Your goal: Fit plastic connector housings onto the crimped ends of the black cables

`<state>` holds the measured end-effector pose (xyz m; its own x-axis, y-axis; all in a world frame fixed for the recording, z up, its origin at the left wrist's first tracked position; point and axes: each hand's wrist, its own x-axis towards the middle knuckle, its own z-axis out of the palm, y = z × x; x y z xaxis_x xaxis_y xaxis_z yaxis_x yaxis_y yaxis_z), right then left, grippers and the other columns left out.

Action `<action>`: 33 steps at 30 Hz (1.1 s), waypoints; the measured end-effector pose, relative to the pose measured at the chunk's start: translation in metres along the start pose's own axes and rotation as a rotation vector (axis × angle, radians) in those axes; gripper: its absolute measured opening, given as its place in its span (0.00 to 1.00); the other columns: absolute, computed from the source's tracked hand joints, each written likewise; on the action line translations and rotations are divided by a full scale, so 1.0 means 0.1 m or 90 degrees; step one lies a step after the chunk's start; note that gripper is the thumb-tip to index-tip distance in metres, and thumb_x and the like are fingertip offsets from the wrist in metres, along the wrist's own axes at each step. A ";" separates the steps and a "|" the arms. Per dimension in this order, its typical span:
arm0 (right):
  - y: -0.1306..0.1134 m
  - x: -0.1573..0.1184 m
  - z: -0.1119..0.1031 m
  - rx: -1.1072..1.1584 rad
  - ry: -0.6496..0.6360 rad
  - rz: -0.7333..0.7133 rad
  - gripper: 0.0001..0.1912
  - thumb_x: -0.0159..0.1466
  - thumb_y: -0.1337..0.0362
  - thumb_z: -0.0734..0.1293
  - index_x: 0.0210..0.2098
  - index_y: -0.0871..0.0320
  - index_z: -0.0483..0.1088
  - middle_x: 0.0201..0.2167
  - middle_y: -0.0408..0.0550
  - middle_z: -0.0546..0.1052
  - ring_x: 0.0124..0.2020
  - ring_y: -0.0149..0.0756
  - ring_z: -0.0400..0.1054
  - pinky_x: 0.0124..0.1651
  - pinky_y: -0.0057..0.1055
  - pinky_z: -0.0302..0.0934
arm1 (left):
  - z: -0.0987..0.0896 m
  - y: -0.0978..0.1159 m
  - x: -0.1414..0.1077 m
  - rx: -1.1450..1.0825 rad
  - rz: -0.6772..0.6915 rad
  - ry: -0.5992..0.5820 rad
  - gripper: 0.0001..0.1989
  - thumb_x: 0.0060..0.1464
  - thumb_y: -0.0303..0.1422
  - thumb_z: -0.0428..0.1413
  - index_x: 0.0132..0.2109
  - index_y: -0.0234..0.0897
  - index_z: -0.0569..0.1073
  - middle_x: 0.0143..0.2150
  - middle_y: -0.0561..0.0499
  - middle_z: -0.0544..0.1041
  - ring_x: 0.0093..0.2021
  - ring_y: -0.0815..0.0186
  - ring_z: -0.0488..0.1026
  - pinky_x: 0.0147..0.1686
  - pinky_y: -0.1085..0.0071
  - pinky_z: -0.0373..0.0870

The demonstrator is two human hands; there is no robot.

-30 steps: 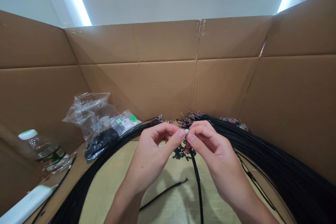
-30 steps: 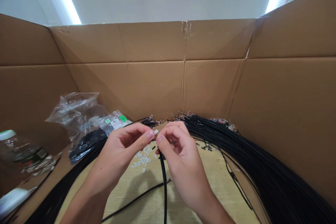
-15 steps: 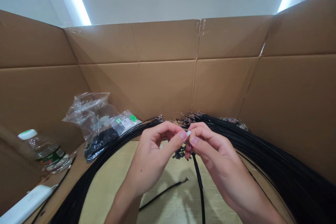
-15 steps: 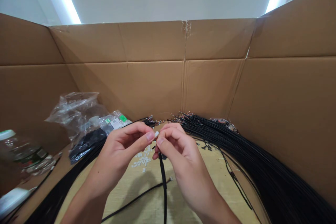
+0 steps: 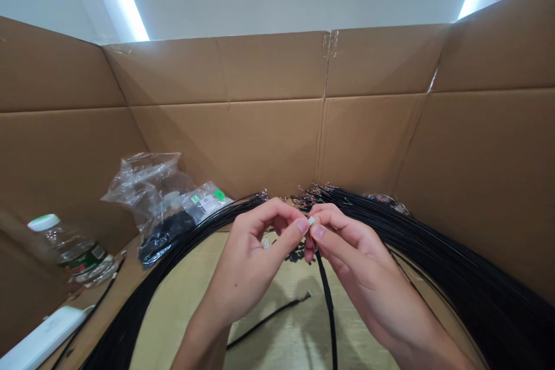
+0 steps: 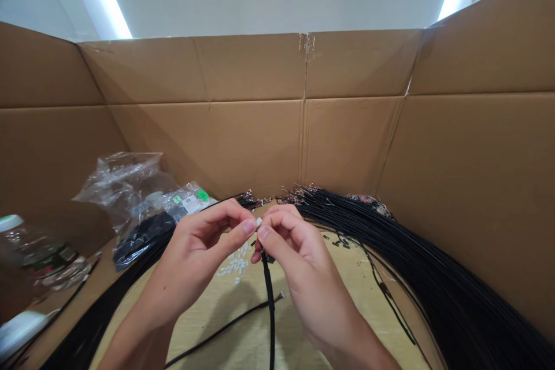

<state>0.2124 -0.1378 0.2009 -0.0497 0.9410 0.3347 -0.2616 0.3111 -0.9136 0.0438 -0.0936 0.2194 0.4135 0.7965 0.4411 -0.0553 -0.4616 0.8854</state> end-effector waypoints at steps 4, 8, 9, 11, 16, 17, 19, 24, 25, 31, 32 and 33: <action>0.03 0.00 0.00 -0.017 -0.001 -0.008 0.13 0.74 0.52 0.74 0.37 0.53 0.80 0.40 0.44 0.72 0.44 0.37 0.67 0.52 0.35 0.62 | 0.02 0.01 0.00 0.029 0.020 0.027 0.09 0.70 0.36 0.65 0.39 0.38 0.81 0.33 0.54 0.81 0.34 0.67 0.77 0.37 0.71 0.73; 0.02 -0.01 0.03 0.068 0.006 0.056 0.14 0.71 0.49 0.77 0.43 0.53 0.79 0.41 0.44 0.78 0.43 0.36 0.72 0.54 0.36 0.66 | 0.02 0.00 0.00 0.046 0.032 0.048 0.08 0.70 0.36 0.65 0.41 0.40 0.82 0.31 0.55 0.80 0.32 0.66 0.76 0.36 0.69 0.73; 0.02 -0.01 0.04 0.093 0.010 0.073 0.15 0.71 0.49 0.77 0.44 0.53 0.79 0.40 0.44 0.79 0.42 0.36 0.73 0.54 0.37 0.66 | 0.01 -0.01 0.00 0.066 0.043 0.060 0.07 0.70 0.35 0.65 0.40 0.40 0.82 0.31 0.55 0.81 0.32 0.66 0.75 0.36 0.69 0.72; 0.00 -0.01 0.05 0.122 0.014 0.094 0.16 0.69 0.48 0.78 0.45 0.53 0.79 0.39 0.43 0.79 0.41 0.36 0.74 0.54 0.36 0.67 | -0.01 -0.02 -0.01 0.115 0.072 0.092 0.06 0.69 0.34 0.65 0.40 0.41 0.84 0.32 0.55 0.81 0.34 0.66 0.74 0.38 0.68 0.71; 0.02 0.00 0.04 0.106 0.014 0.123 0.17 0.67 0.49 0.80 0.45 0.55 0.80 0.38 0.44 0.80 0.41 0.35 0.74 0.54 0.35 0.66 | -0.01 -0.01 -0.01 0.181 0.139 0.128 0.05 0.67 0.29 0.66 0.40 0.42 0.85 0.34 0.56 0.81 0.35 0.67 0.74 0.38 0.69 0.70; 0.02 0.01 0.03 0.099 0.018 0.123 0.18 0.66 0.49 0.81 0.45 0.55 0.80 0.38 0.44 0.81 0.41 0.36 0.74 0.53 0.35 0.66 | -0.01 -0.01 -0.01 0.191 0.152 0.128 0.04 0.67 0.28 0.66 0.41 0.42 0.85 0.34 0.56 0.80 0.34 0.68 0.74 0.38 0.70 0.70; 0.03 0.01 0.03 0.091 0.028 0.119 0.18 0.65 0.50 0.81 0.44 0.55 0.80 0.38 0.45 0.82 0.41 0.37 0.74 0.52 0.36 0.66 | 0.00 0.01 -0.01 0.206 0.181 0.115 0.05 0.67 0.26 0.67 0.44 0.42 0.86 0.34 0.56 0.80 0.34 0.68 0.74 0.38 0.71 0.71; 0.03 0.03 0.03 0.110 0.064 0.114 0.17 0.61 0.53 0.84 0.42 0.55 0.83 0.39 0.45 0.82 0.41 0.36 0.74 0.51 0.34 0.67 | 0.00 0.03 -0.01 0.217 0.249 0.102 0.09 0.66 0.22 0.68 0.44 0.42 0.87 0.38 0.54 0.80 0.37 0.69 0.77 0.38 0.74 0.73; 0.02 0.04 0.03 0.122 0.071 0.112 0.16 0.61 0.53 0.84 0.41 0.55 0.83 0.39 0.44 0.82 0.40 0.35 0.73 0.50 0.33 0.67 | -0.01 0.03 -0.01 0.224 0.261 0.103 0.09 0.66 0.22 0.67 0.44 0.42 0.87 0.39 0.54 0.80 0.38 0.69 0.77 0.38 0.74 0.73; 0.03 0.04 0.01 0.146 0.117 0.090 0.16 0.59 0.54 0.86 0.39 0.54 0.84 0.35 0.44 0.82 0.39 0.33 0.75 0.48 0.30 0.70 | -0.01 0.03 -0.02 0.271 0.291 0.071 0.07 0.69 0.22 0.64 0.43 0.40 0.81 0.38 0.54 0.80 0.37 0.69 0.74 0.37 0.73 0.70; 0.03 0.04 0.01 0.143 0.123 0.085 0.16 0.59 0.53 0.86 0.39 0.53 0.83 0.35 0.44 0.82 0.39 0.34 0.76 0.47 0.30 0.70 | -0.01 0.02 -0.02 0.268 0.281 0.058 0.07 0.70 0.22 0.63 0.44 0.39 0.81 0.38 0.54 0.80 0.36 0.69 0.74 0.37 0.72 0.70; 0.03 0.04 0.01 0.139 0.128 0.079 0.16 0.59 0.53 0.86 0.39 0.53 0.83 0.35 0.44 0.83 0.39 0.35 0.76 0.47 0.31 0.71 | 0.00 0.02 -0.02 0.264 0.270 0.047 0.07 0.71 0.23 0.63 0.44 0.39 0.80 0.38 0.55 0.81 0.36 0.69 0.74 0.37 0.72 0.70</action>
<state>0.2101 -0.1328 0.1996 0.0924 0.9841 0.1516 -0.4673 0.1773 -0.8661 0.0429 -0.0965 0.2203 0.3678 0.5272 0.7660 0.1636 -0.8476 0.5048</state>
